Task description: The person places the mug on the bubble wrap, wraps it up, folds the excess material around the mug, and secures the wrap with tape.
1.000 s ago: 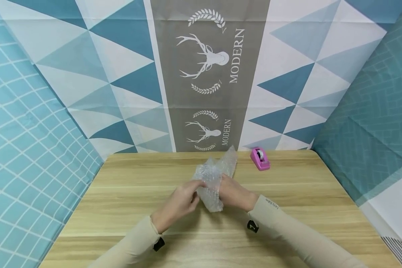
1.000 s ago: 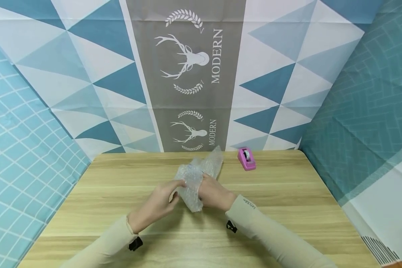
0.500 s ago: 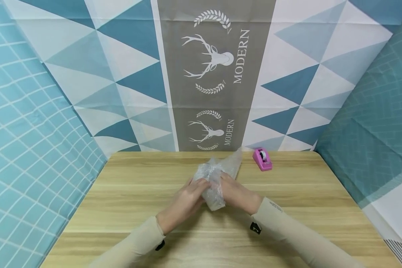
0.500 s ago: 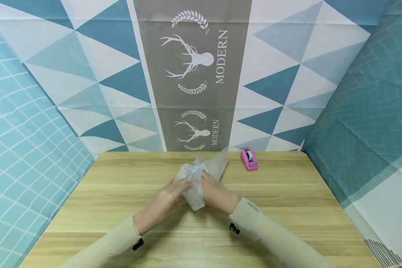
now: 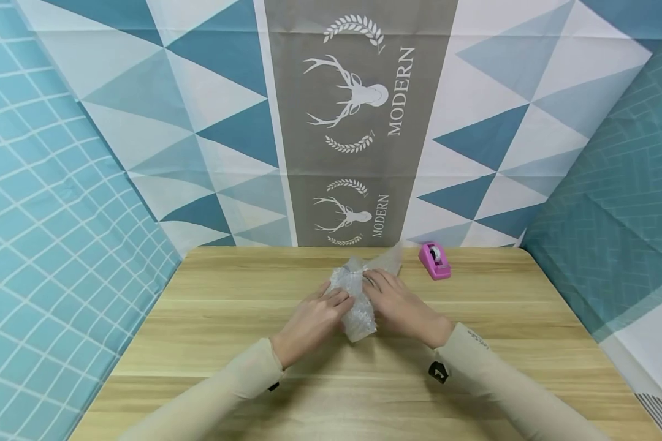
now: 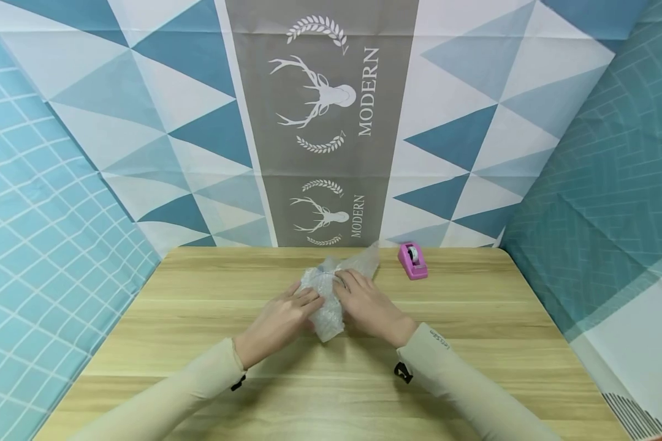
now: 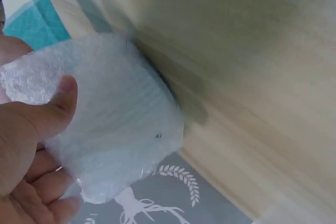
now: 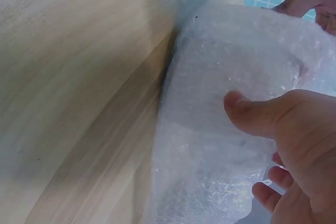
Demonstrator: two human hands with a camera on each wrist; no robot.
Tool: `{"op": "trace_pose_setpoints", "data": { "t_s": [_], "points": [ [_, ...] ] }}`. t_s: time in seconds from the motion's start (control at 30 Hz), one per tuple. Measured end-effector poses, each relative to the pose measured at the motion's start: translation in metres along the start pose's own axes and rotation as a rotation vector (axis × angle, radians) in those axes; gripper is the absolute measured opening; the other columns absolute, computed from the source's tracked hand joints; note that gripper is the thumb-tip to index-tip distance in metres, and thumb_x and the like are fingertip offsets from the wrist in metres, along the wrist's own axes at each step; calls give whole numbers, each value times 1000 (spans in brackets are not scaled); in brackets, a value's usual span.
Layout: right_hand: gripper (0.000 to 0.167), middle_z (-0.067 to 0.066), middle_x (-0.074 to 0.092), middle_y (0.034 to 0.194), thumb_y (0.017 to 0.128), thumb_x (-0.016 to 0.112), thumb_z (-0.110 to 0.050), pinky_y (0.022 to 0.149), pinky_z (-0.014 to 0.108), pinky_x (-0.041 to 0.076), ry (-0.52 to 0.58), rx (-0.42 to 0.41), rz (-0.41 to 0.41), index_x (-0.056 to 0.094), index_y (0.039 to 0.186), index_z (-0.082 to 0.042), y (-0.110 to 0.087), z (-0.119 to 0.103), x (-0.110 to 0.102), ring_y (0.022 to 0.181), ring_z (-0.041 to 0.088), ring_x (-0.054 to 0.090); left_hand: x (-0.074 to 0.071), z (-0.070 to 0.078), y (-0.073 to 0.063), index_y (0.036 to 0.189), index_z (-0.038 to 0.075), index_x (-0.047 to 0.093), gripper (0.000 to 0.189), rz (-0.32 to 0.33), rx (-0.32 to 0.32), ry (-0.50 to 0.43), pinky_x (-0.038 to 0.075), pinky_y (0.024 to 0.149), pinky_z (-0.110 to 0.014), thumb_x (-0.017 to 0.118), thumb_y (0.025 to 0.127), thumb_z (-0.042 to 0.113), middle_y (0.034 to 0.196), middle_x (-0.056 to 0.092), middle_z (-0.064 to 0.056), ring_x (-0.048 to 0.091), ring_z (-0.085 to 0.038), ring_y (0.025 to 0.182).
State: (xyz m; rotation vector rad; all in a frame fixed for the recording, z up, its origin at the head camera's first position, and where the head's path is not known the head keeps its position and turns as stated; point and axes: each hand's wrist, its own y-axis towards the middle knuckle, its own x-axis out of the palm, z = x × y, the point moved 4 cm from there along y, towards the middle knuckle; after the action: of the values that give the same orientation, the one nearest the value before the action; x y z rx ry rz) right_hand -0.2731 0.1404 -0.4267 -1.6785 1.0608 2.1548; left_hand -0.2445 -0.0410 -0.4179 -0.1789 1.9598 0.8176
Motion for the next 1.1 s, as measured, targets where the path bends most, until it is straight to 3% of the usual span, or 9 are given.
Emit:
{"op": "trace_pose_setpoints", "data": {
  "t_s": [0.13,0.27,0.4,0.53,0.63,0.73,0.9,1.0,1.1],
  "points": [
    [72,26,53,145,76,73,7,115,51,45,21,7,14,49,144,10,-1,1,-5,134,40,52,2,-2,7,108,9,71,33,-21,18,-16,54,107,-42,86,78,14,112,77,-5,71,-21,113],
    [63,26,54,145,82,63,13,117,49,44,21,8,39,49,144,12,1,0,-7,134,39,53,4,-5,12,102,9,71,30,-44,33,-20,53,108,-40,87,78,18,108,75,-5,72,-20,110],
    [59,24,55,144,85,63,11,117,47,44,36,-2,45,52,143,9,3,-2,-6,134,37,54,5,-8,13,103,9,72,38,-79,31,-72,52,109,-40,91,75,28,108,74,-4,72,-19,108],
    [58,21,64,135,77,72,8,114,48,47,79,-59,86,62,134,6,5,-8,-7,128,36,60,9,-10,12,101,11,71,39,-71,47,-88,53,108,-38,92,74,31,102,74,-2,73,-18,101],
    [45,19,71,124,77,68,5,108,49,52,130,-124,139,70,123,5,3,-12,-8,119,35,66,11,-11,11,100,12,70,39,-48,60,-79,54,107,-37,91,74,33,97,73,-1,73,-17,95],
    [37,17,75,115,82,56,1,100,50,56,184,-150,196,73,115,3,-3,-13,-9,110,33,71,15,-11,13,102,12,70,39,-68,62,-86,58,98,-32,88,78,38,95,73,1,71,-16,92],
    [29,12,77,111,94,65,-21,98,47,58,204,-151,224,75,113,-2,-2,-18,-12,105,30,73,19,-13,16,102,14,70,33,-130,40,-126,59,76,-28,82,86,40,92,70,2,67,-16,88],
    [41,10,77,113,90,78,-36,102,48,56,98,-178,180,74,114,-4,2,-21,-13,110,30,71,21,-14,17,101,14,69,29,-142,39,-140,60,75,-31,80,88,36,92,69,1,66,-18,89],
    [50,11,76,117,84,85,-40,106,50,53,-16,-194,123,74,116,-3,5,-21,-14,117,32,68,22,-16,19,103,13,68,31,-149,48,-147,61,79,-33,79,89,38,96,69,-1,67,-20,93]
  ]
}}
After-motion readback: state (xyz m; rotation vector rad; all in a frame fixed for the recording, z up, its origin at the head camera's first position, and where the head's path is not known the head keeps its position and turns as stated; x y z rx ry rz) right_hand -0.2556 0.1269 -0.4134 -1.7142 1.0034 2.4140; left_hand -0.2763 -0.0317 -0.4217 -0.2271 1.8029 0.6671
